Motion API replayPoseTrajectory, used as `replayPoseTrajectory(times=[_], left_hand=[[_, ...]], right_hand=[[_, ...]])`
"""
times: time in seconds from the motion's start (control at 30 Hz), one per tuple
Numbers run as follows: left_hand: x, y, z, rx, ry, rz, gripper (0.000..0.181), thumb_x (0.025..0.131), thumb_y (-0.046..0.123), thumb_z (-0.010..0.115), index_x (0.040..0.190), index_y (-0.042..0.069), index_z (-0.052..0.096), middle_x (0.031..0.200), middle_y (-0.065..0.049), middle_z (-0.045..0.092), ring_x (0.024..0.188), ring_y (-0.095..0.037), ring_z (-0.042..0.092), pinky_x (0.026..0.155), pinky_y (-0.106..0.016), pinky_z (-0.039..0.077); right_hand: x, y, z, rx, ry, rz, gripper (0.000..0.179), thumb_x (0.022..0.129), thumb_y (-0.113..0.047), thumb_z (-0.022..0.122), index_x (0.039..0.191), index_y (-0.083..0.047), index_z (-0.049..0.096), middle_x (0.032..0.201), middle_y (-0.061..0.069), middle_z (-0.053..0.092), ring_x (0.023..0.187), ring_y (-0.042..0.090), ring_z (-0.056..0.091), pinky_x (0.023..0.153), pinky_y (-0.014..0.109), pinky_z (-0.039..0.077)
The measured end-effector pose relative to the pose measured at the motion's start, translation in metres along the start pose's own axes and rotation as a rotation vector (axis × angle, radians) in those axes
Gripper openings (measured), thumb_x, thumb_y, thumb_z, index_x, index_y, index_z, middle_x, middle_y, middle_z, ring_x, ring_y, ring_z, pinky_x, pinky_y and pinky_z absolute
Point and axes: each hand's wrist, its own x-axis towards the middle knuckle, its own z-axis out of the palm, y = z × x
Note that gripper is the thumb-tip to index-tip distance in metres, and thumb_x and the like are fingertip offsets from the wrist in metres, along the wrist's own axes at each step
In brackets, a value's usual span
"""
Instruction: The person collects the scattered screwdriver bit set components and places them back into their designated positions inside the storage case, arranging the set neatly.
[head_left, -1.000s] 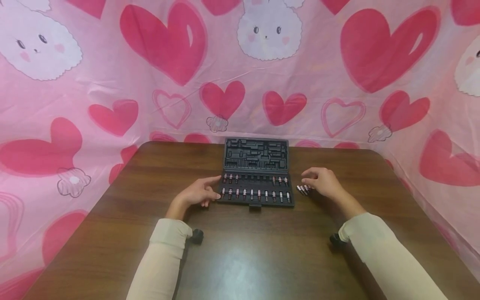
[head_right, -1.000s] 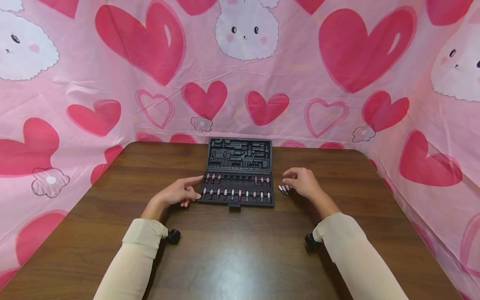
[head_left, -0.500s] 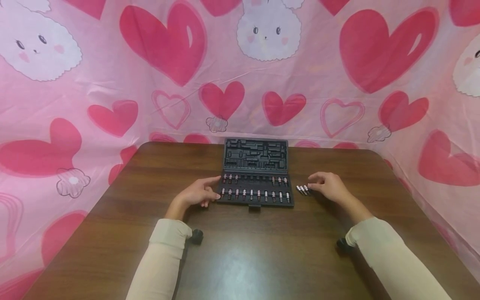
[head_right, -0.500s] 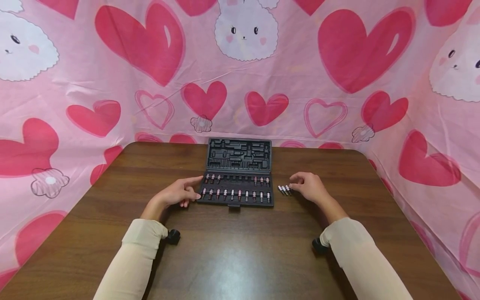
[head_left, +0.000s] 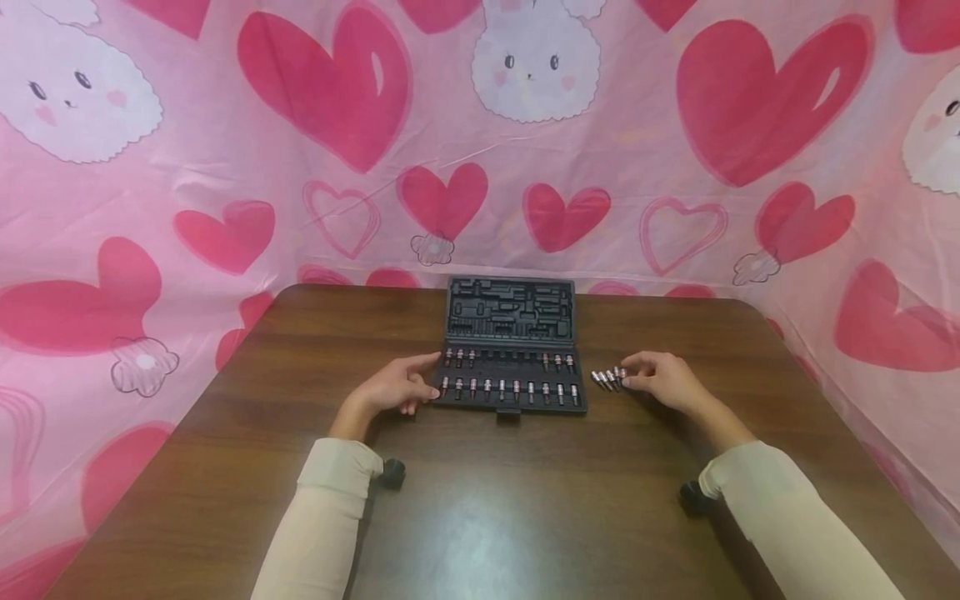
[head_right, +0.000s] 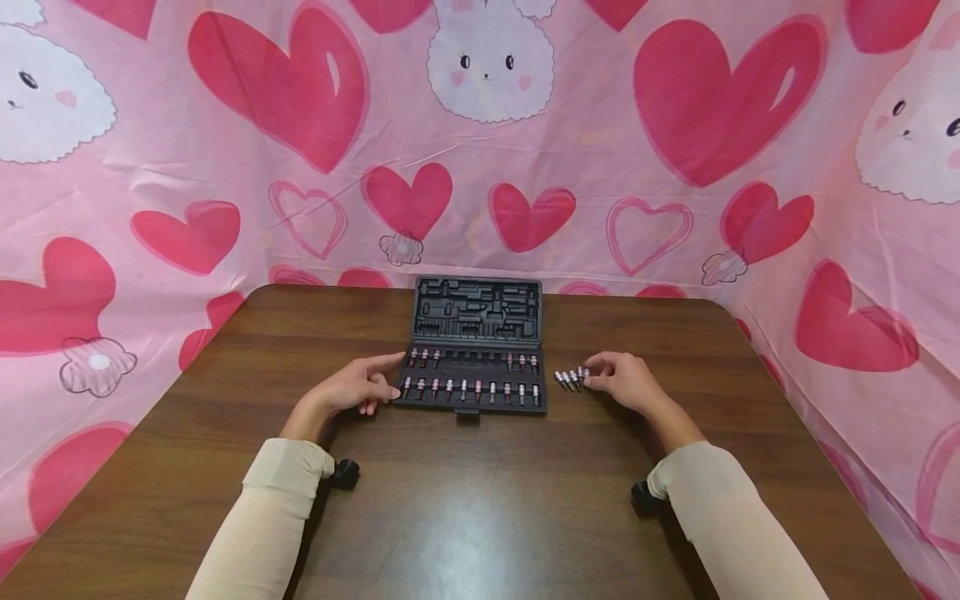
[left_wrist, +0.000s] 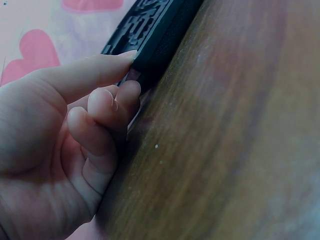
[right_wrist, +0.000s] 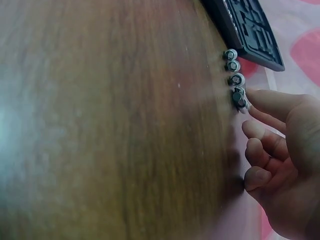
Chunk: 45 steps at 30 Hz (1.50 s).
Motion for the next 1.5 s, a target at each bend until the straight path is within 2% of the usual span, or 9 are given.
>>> replayPoseTrajectory(times=[0.07,0.13,0.3,0.37,0.57,0.87,1.13,1.5], left_hand=[[0.0,0.001,0.0,-0.004,-0.001,-0.002,0.073,0.087,0.006,0.07,0.15,0.0,0.033,0.066,-0.016,0.058,0.044,-0.015,0.049,0.043,-0.028,0.042],[-0.004,0.008,0.001,-0.018,-0.002,-0.001,0.072,0.087,0.003,0.069,0.149,-0.003,0.033,0.066,-0.019,0.058,0.044,-0.015,0.049,0.044,-0.027,0.042],[-0.004,0.006,0.001,-0.026,0.007,-0.004,0.073,0.085,0.005,0.071,0.149,0.0,0.035,0.063,-0.012,0.058,0.043,-0.013,0.049,0.044,-0.026,0.042],[0.0,-0.002,0.0,-0.017,0.01,-0.004,0.074,0.085,0.007,0.072,0.149,0.003,0.036,0.063,-0.009,0.057,0.043,-0.013,0.049,0.043,-0.027,0.042],[0.0,-0.002,0.001,-0.02,0.012,-0.005,0.074,0.085,0.006,0.072,0.149,0.002,0.035,0.062,-0.009,0.057,0.042,-0.013,0.049,0.043,-0.027,0.042],[0.0,-0.001,0.001,-0.01,0.014,0.0,0.074,0.085,0.005,0.072,0.149,0.002,0.036,0.061,-0.008,0.057,0.042,-0.012,0.049,0.043,-0.027,0.042],[0.0,-0.002,0.001,-0.008,0.015,-0.006,0.074,0.084,0.006,0.072,0.149,0.004,0.037,0.063,-0.009,0.058,0.043,-0.013,0.049,0.043,-0.027,0.042],[-0.001,0.002,0.003,-0.003,0.016,-0.002,0.071,0.086,0.001,0.068,0.148,-0.003,0.034,0.062,-0.015,0.056,0.042,-0.013,0.048,0.044,-0.026,0.04]], right_hand=[[0.0,0.001,0.0,-0.001,-0.011,0.005,0.032,0.085,-0.017,0.075,0.112,-0.001,0.068,0.072,0.001,0.057,0.066,0.018,0.05,0.06,0.034,0.04],[0.0,0.002,-0.001,-0.002,-0.023,0.008,0.033,0.085,-0.017,0.075,0.113,-0.001,0.067,0.073,0.0,0.057,0.066,0.018,0.05,0.06,0.034,0.04],[0.0,0.003,-0.001,0.003,-0.041,0.01,0.034,0.085,-0.016,0.076,0.113,0.0,0.067,0.072,0.0,0.057,0.065,0.017,0.05,0.06,0.034,0.04],[0.0,0.002,-0.001,-0.001,-0.042,0.009,0.034,0.084,-0.015,0.075,0.113,0.0,0.067,0.072,0.0,0.057,0.065,0.017,0.05,0.06,0.034,0.04],[-0.001,0.0,-0.001,-0.011,-0.035,0.005,0.032,0.084,-0.015,0.076,0.111,0.0,0.068,0.071,0.0,0.056,0.065,0.017,0.05,0.06,0.034,0.04],[-0.002,-0.002,0.002,0.014,0.009,-0.01,0.027,0.08,-0.011,0.079,0.103,-0.002,0.066,0.072,0.001,0.056,0.064,0.017,0.05,0.059,0.033,0.04],[-0.002,-0.003,0.004,0.055,0.032,-0.014,0.027,0.077,-0.003,0.079,0.097,-0.005,0.06,0.078,0.002,0.063,0.073,0.019,0.057,0.066,0.035,0.042],[-0.003,-0.003,0.008,0.074,0.064,-0.024,0.027,0.075,0.001,0.079,0.09,-0.006,0.057,0.075,0.001,0.063,0.069,0.016,0.057,0.065,0.034,0.042]])
